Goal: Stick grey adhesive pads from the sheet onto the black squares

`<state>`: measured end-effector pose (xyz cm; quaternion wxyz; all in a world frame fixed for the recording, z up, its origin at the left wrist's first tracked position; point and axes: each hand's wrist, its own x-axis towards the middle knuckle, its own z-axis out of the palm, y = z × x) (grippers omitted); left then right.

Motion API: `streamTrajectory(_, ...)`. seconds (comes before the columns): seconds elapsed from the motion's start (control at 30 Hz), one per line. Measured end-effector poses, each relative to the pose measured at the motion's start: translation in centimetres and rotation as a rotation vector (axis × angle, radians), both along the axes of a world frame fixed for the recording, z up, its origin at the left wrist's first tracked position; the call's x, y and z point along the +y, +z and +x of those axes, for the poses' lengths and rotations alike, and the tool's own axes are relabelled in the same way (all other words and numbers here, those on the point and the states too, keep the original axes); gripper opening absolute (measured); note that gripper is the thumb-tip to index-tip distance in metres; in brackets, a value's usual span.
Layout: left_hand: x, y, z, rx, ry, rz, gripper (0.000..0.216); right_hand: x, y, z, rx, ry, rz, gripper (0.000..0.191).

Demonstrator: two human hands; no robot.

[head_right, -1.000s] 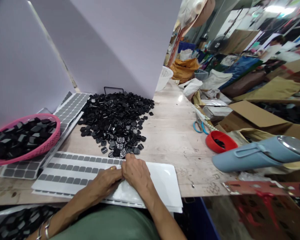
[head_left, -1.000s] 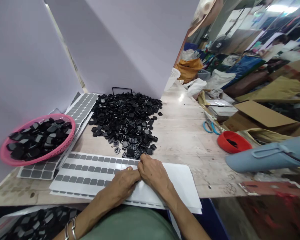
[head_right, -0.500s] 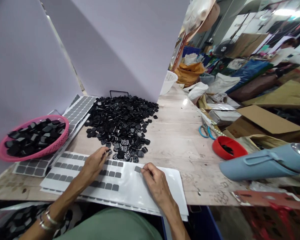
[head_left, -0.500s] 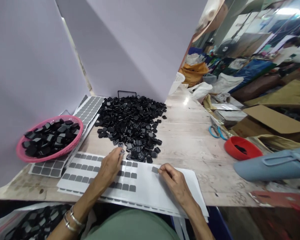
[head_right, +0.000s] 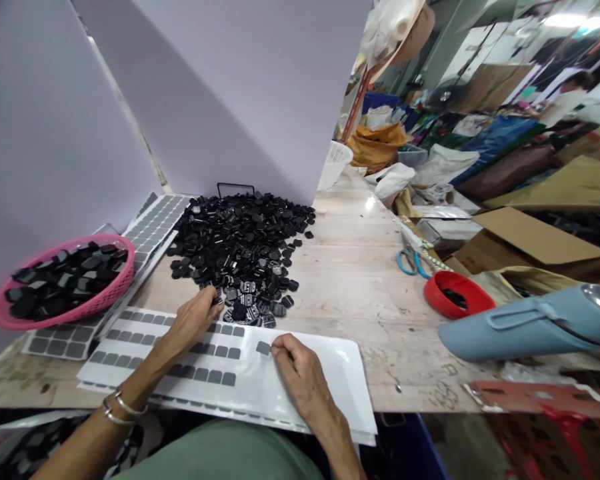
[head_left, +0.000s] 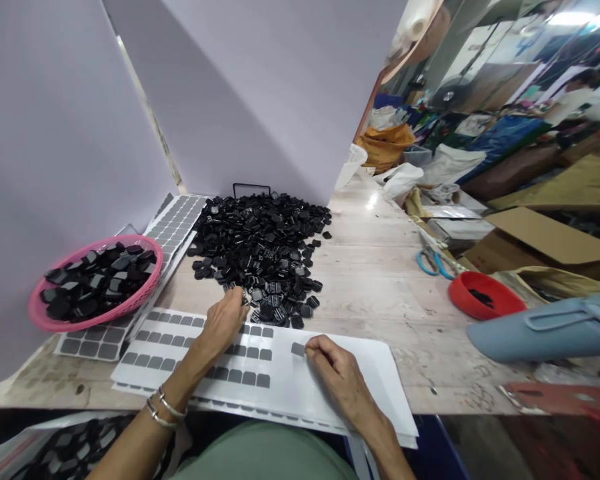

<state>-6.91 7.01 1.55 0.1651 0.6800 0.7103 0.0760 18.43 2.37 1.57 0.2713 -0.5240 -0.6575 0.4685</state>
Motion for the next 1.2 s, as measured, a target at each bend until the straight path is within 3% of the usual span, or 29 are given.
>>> streamTrajectory(0.3,0.7,1.0,0.4,0.030,-0.025,-0.055,0.007,-0.3,0.3,-0.4,-0.047,0.023,0.033,0.023)
streamTrajectory(0.57,-0.1,0.5,1.5,-0.010,-0.053,0.024,0.004,-0.3,0.3,-0.6,-0.052,0.038,0.030,0.023)
streamTrajectory(0.7,-0.2,0.7,1.4,-0.096,-0.055,0.069,0.007,-0.6,0.4,-0.5,0.055,0.041,-0.028,0.024)
streamTrajectory(0.87,-0.7,1.0,2.2,-0.630,0.075,0.104,0.029,-1.1,0.0,-0.6,0.352,0.061,-0.257,0.034)
streamTrajectory(1.03,-2.3,0.6,5.1,-1.173,0.117,-0.223,0.032,-1.1,-0.6,-1.3,0.464,0.088,-0.286,0.052)
streamTrajectory(1.2,-3.6,-0.3,7.1,-1.402,0.199,-0.357,0.031,-1.2,-1.0,-1.5,0.378,0.154,-0.269,0.050)
